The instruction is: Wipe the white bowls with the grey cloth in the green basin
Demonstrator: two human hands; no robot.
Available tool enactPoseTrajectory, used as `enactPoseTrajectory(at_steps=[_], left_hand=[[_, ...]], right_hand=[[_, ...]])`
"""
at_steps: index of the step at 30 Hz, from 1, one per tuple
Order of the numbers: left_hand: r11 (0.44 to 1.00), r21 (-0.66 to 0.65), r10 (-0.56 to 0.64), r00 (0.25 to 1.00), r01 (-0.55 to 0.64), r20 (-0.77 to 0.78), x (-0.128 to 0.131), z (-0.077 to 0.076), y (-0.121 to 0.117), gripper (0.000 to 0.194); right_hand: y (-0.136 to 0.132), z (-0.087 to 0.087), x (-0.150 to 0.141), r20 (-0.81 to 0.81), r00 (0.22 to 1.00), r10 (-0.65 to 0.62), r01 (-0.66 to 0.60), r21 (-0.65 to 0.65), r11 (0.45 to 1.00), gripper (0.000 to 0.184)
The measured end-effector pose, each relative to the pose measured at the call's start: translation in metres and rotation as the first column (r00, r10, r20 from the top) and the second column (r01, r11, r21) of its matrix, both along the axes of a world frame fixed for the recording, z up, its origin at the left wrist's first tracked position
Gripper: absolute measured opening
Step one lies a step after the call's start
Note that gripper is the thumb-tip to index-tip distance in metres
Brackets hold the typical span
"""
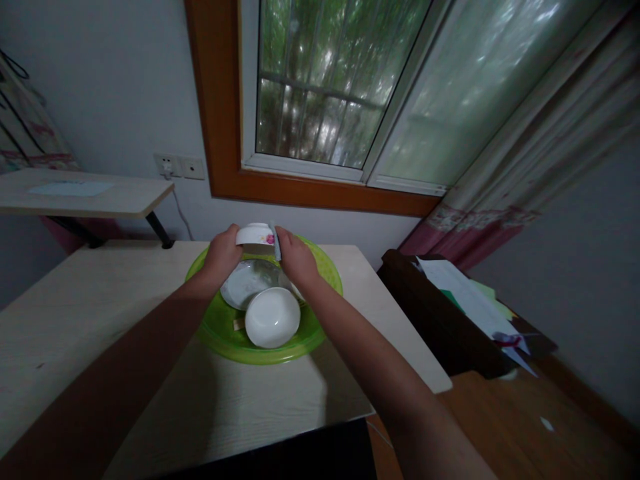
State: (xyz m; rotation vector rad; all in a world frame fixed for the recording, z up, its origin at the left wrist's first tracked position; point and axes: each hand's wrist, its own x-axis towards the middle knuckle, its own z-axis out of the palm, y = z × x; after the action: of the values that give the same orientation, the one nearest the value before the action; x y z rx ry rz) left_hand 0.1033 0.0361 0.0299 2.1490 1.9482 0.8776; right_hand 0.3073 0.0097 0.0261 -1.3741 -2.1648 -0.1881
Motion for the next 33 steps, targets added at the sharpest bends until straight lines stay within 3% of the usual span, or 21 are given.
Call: enactPoseTrajectory(at_steps=[5, 10, 16, 21, 28, 33], left_hand=[[1.000, 0.022, 0.002, 0.998, 0.000, -0.062, 0.003, -0.001, -0.001, 0.033], [0.997, 0.068, -0.029, 0.998, 0.033, -0.054, 0.003, -0.001, -0.002, 0.035], [0.993, 0.111, -0.036, 0.999, 0.034, 0.020, 0.000, 0.001, -0.003, 0.039], [0.983, 0.165, -0.097, 0.994, 0.086, 0.057, -0.001, 0.000, -0.003, 0.043], [0.970, 0.209, -0.136, 0.990, 0.125, 0.039, 0.003, -0.001, -0.002, 0.045], [0.965, 0.219, -0.157, 0.986, 0.144, 0.047, 0.006, 0.002, -0.004, 0.039]], right_hand=[[-0.002, -0.001, -0.003, 0.059, 0.980, 0.190, -0.197, 0.152, 0.969, 0.058], [-0.003, 0.000, -0.003, 0.004, 0.963, 0.271, -0.269, 0.121, 0.955, 0.073], [0.010, -0.007, 0.004, -0.170, 0.978, 0.125, -0.124, 0.012, 0.992, 0.061], [0.016, -0.010, 0.010, -0.206, 0.978, 0.017, -0.039, -0.105, 0.994, 0.053], [0.011, -0.010, 0.007, -0.232, 0.971, -0.052, 0.018, -0.146, 0.989, 0.054], [0.015, -0.012, 0.011, -0.332, 0.938, -0.100, 0.056, -0.139, 0.989, 0.042]])
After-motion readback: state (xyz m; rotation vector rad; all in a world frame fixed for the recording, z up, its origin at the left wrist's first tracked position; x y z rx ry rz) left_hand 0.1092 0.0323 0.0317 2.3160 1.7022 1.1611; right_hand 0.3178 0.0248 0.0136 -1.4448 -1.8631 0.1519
